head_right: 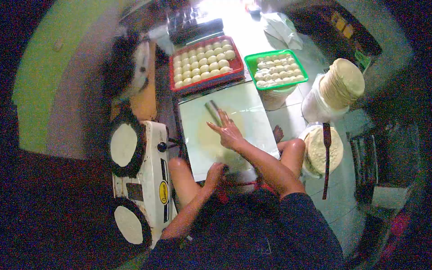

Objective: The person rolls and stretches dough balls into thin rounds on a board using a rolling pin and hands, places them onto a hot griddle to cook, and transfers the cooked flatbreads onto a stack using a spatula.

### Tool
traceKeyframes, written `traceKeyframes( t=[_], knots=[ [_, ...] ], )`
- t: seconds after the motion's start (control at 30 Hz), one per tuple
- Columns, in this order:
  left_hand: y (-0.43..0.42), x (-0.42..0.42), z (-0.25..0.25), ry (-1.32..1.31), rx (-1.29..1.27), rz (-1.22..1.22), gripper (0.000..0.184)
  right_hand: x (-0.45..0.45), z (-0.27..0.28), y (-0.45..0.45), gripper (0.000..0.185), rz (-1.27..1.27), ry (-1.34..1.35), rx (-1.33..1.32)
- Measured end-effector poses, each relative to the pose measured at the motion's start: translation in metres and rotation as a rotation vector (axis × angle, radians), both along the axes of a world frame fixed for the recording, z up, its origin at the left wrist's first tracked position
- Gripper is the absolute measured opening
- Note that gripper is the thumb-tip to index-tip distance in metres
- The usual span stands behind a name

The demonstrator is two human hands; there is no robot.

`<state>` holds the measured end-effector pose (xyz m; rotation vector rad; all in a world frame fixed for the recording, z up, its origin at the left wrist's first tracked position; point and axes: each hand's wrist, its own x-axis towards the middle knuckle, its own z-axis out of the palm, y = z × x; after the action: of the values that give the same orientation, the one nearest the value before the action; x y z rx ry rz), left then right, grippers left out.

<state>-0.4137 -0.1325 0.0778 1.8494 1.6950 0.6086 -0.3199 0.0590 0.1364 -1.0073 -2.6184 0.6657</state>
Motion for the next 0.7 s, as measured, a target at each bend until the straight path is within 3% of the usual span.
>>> traceKeyframes(
  t=[0.03,0.17,0.2,0.3,0.43,0.47,0.57,0.63,0.67,0.7],
  knots=[
    [0.003,-0.002,0.000,-0.008,-0.055,-0.021,0.029,-0.002,-0.001,0.006,0.076,0.001,0.021,-0.045],
    [-0.002,-0.002,0.024,-0.002,-0.022,-0.002,0.029,-0.013,-0.009,0.013,0.075,-0.026,-0.144,0.306],
    [-0.004,-0.004,0.023,-0.005,-0.035,-0.004,0.028,-0.015,-0.019,0.018,0.071,-0.045,-0.032,0.461],
    [0.000,-0.001,0.026,-0.086,0.063,0.043,0.027,-0.028,-0.039,0.042,0.071,-0.063,0.188,0.567],
    [0.049,-0.018,0.015,0.087,0.289,-0.034,0.037,-0.054,-0.034,0.081,0.067,-0.084,0.193,0.408],
    [0.070,-0.025,0.014,0.232,0.223,-0.098,0.047,-0.051,-0.023,0.087,0.070,-0.129,0.205,0.407],
    [0.141,-0.047,0.018,0.510,0.080,-0.180,0.068,0.022,0.008,0.098,0.071,-0.274,0.207,0.417],
    [0.185,-0.046,0.012,0.508,0.130,-0.113,0.070,0.127,0.008,0.092,0.066,-0.476,0.246,0.453],
    [0.190,-0.045,0.010,0.510,0.147,-0.082,0.071,0.185,0.006,0.076,0.066,-0.636,0.249,0.307],
    [0.182,-0.036,0.011,0.499,0.110,-0.155,0.071,0.252,-0.008,0.062,0.075,-0.727,0.102,0.369]
  ],
)
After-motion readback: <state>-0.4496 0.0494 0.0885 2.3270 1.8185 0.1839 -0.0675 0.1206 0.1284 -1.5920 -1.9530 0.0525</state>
